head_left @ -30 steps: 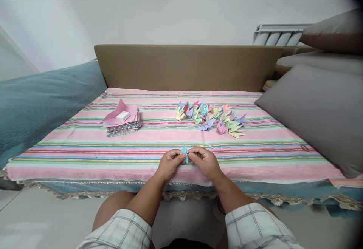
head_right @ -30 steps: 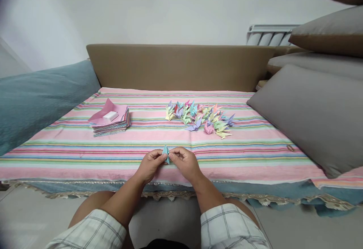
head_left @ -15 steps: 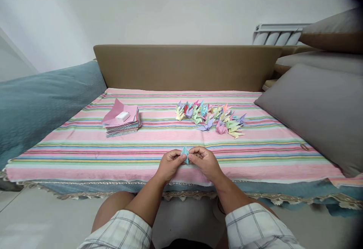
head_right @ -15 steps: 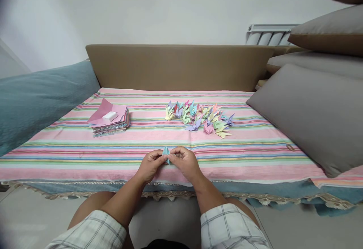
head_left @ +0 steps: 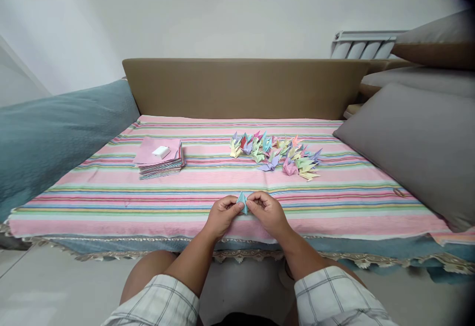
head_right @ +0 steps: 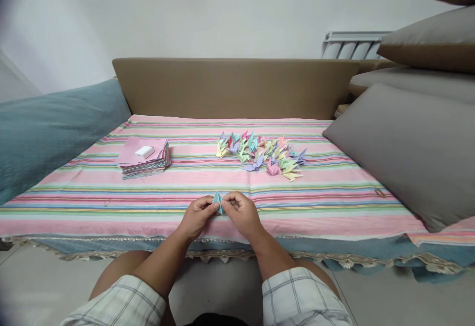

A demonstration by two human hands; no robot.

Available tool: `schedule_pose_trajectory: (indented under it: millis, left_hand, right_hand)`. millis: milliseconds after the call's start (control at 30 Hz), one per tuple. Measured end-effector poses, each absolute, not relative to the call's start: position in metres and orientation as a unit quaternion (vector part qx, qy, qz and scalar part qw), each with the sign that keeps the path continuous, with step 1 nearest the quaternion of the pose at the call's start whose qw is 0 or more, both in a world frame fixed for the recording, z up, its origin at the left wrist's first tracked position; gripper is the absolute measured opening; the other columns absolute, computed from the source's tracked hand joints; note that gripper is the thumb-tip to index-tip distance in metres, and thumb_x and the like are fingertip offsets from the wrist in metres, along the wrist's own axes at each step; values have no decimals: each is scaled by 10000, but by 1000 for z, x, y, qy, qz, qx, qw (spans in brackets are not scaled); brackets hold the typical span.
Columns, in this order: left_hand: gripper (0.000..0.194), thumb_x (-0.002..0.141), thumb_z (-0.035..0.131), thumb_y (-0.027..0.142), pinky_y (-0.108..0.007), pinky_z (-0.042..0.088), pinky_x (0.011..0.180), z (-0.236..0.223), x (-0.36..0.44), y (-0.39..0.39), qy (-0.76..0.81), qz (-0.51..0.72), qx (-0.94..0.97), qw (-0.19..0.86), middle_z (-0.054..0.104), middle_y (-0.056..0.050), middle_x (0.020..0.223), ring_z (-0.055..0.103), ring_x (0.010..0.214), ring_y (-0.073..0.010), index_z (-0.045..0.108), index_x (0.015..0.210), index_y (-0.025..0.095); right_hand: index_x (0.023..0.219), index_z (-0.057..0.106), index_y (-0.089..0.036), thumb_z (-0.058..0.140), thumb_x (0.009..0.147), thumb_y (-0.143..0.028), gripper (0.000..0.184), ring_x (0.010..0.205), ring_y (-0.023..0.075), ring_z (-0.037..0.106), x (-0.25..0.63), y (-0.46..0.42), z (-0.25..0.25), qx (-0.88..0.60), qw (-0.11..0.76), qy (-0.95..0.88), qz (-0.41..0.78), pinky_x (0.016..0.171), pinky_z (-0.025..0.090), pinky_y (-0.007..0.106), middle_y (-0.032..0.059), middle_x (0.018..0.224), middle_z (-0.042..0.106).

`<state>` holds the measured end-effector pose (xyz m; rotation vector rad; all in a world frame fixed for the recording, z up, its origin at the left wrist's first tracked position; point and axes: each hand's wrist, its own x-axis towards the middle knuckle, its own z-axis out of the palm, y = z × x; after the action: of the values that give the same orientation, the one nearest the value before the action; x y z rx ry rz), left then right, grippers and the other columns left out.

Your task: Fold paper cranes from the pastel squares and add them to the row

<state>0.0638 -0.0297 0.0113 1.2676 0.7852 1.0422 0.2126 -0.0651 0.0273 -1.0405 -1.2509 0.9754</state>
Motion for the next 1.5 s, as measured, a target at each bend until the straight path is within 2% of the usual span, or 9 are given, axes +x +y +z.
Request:
schedule_pose_trajectory:
  millis: [200, 367, 600, 800, 967, 1267, 1500]
  left_hand:
    - [227, 665, 737, 366, -242, 419, 674, 12, 64, -30, 327, 462, 561, 604, 623, -5, 695, 536, 670, -121, 691, 714, 149]
    - [220, 675, 731, 362, -244, 422, 678, 10, 64, -29, 324, 465, 562, 602, 612, -3, 688, 535, 676, -122, 690, 719, 150]
    - [219, 676, 729, 361, -245, 429, 670, 8, 63, -29, 327, 467, 562, 599, 615, -5, 696, 539, 674, -123, 694, 733, 153]
    - [225, 677, 724, 376, -259, 439, 688, 9, 63, -30, 333, 466, 576, 583, 633, -15, 715, 554, 694, -137, 697, 728, 159]
    - [210, 688, 718, 369, -262, 443, 704, 8, 63, -29, 329, 469, 585, 574, 638, -20, 743, 562, 717, -141, 700, 731, 164]
    - [197, 713, 695, 370, -274, 448, 740, 9, 62, -29, 322, 464, 618, 547, 649, -29, 764, 577, 752, -156, 705, 735, 175]
    - [196, 715, 692, 377, -275, 452, 743, 10, 62, -29, 324, 463, 628, 535, 636, -29, 765, 575, 756, -160, 707, 728, 182]
  right_hand:
    - [801, 591, -188, 607, 750, -351, 171, 572, 102, 522, 212, -64, 20, -461, 587, -546, 381, 541, 435, 225, -15, 649, 573]
    - [858, 593, -194, 603, 750, -317, 163, 633, 124, 574, 212, -63, 13, -451, 583, -562, 376, 582, 468, 237, 8, 715, 621]
    - [789, 619, -192, 637, 724, -337, 160, 599, 117, 547, 212, -63, 15, -457, 590, -545, 382, 553, 456, 232, 2, 677, 605]
    - [741, 644, -192, 683, 675, -353, 178, 705, 143, 592, 211, -63, 22, -451, 616, -519, 384, 652, 490, 265, 25, 771, 639]
    - [765, 623, -194, 695, 658, -371, 219, 594, 116, 557, 210, -62, 22, -447, 612, -478, 445, 594, 472, 254, -13, 655, 608]
    - [742, 576, -187, 706, 639, -399, 270, 534, 88, 508, 209, -62, 25, -449, 606, -457, 471, 529, 434, 218, -48, 577, 534]
    - [930, 654, -158, 694, 639, -402, 382, 478, 73, 480, 212, -62, 27, -465, 540, -482, 510, 469, 400, 210, -33, 591, 572]
